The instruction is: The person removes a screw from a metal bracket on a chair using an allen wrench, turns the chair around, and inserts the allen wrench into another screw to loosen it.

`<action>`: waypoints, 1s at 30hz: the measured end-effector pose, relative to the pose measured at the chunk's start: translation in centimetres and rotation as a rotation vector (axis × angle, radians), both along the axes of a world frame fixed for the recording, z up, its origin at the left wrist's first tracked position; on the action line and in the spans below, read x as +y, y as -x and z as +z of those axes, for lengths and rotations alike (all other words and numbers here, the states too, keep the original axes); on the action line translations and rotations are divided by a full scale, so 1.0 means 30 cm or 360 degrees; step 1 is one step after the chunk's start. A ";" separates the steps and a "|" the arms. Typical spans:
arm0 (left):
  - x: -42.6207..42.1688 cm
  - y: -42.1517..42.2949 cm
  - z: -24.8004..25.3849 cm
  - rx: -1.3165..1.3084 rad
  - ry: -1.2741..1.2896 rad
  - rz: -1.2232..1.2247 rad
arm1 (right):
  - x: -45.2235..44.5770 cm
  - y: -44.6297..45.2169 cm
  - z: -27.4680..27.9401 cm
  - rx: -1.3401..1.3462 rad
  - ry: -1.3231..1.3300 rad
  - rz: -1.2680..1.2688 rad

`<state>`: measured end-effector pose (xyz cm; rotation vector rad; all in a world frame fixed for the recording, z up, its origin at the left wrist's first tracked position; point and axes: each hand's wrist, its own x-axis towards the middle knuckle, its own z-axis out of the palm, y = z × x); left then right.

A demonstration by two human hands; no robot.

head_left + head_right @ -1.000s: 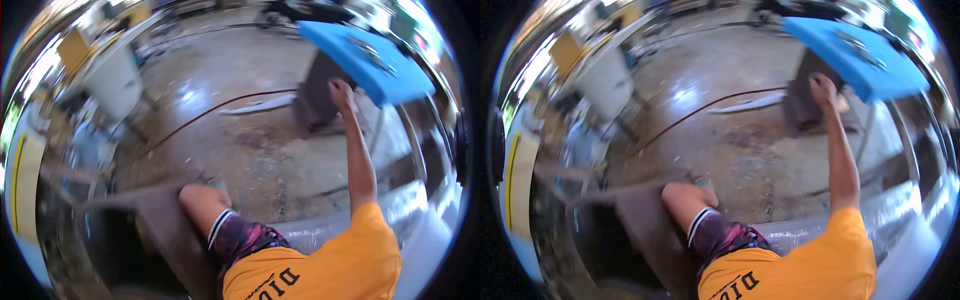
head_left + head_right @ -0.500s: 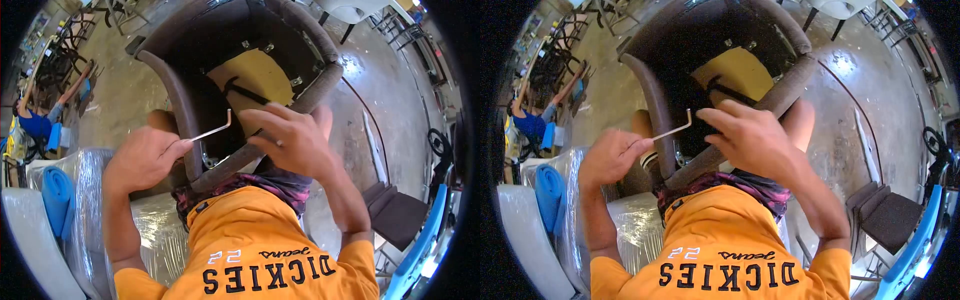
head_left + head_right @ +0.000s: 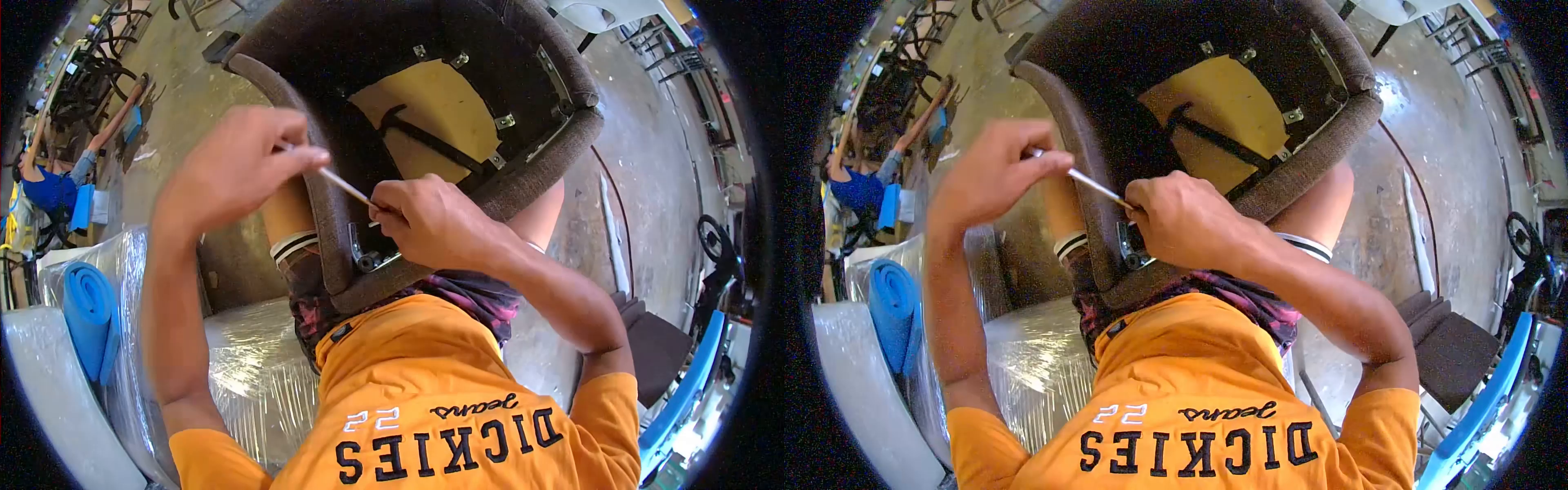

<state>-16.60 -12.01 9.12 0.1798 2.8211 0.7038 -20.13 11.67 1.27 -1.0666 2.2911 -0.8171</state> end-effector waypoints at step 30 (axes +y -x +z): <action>0.000 0.370 -0.437 -0.0347 0.0510 -0.0868 | -0.147 0.107 -0.208 -0.0883 -0.0927 0.0433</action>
